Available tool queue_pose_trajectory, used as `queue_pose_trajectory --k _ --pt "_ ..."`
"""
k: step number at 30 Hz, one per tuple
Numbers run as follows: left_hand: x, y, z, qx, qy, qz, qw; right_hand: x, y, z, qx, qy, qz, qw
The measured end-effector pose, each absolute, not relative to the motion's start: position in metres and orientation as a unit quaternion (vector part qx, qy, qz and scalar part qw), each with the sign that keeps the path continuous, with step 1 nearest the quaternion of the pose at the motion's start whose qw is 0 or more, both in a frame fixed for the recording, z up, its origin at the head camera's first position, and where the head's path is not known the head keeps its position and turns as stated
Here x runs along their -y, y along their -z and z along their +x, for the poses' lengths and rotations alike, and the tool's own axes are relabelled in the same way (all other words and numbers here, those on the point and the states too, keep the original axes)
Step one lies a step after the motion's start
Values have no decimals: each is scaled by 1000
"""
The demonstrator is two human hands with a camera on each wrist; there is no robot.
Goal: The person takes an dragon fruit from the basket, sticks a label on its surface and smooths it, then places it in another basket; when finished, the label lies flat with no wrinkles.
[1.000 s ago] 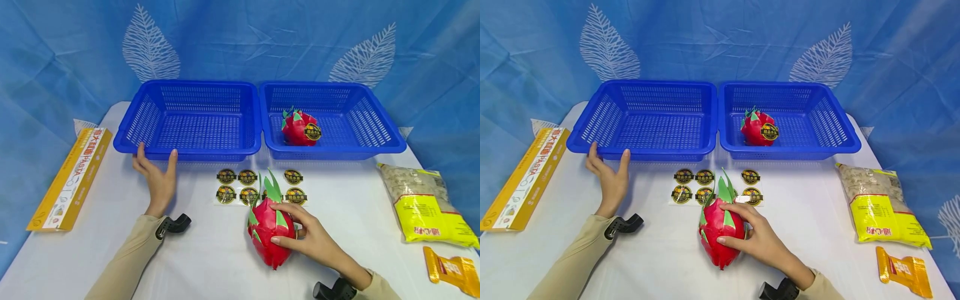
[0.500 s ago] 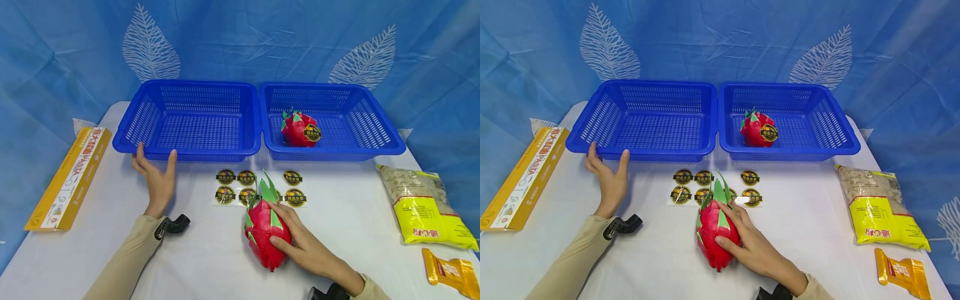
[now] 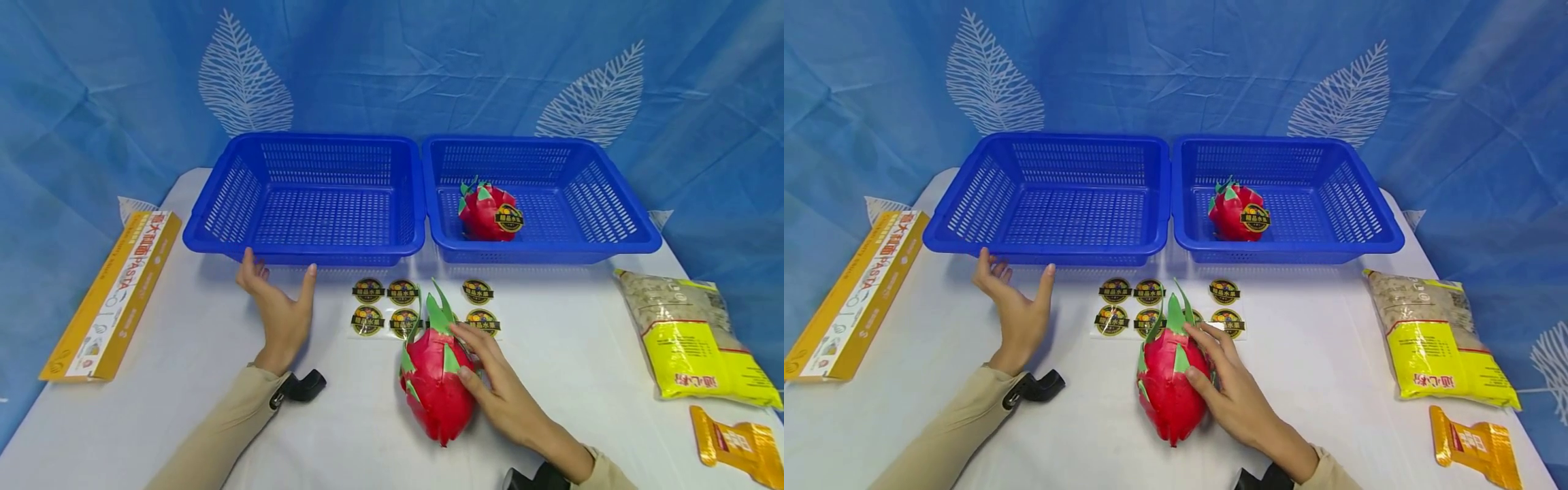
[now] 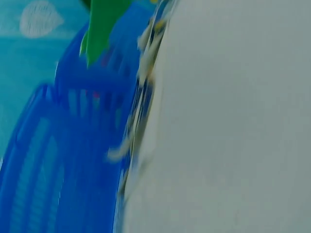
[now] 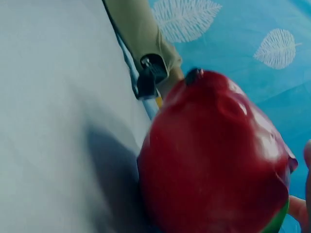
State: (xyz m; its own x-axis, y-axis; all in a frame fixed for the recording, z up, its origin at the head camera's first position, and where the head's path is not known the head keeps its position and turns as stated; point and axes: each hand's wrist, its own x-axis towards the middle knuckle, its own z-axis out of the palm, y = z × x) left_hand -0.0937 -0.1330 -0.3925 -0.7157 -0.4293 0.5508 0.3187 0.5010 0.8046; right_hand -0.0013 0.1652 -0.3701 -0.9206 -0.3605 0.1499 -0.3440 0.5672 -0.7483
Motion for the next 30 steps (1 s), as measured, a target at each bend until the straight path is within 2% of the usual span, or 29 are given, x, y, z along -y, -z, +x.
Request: queue_pose_trajectory --k 3,6,8,13,17,22,30 --pt "121 392 -86 789 487 -7 376 -168 371 -5 -878 442 -186 -17" --pt "110 392 -77 818 465 -65 333 -170 372 -8 -876 454 -157 -28" --pt "103 391 -71 846 447 -112 269 -172 373 -10 -878 458 -136 -32" --pt "94 395 -59 900 368 -220 74 -176 376 -14 -880 461 -104 -42" --pt "91 402 -56 915 319 -247 -10 -178 376 -16 -885 455 -86 -46" --pt "92 404 -53 922 288 -255 -41 -182 376 -22 -891 446 -65 -49" --pt "91 407 -53 926 264 -266 -35 -196 378 -32 -895 437 -49 -73"
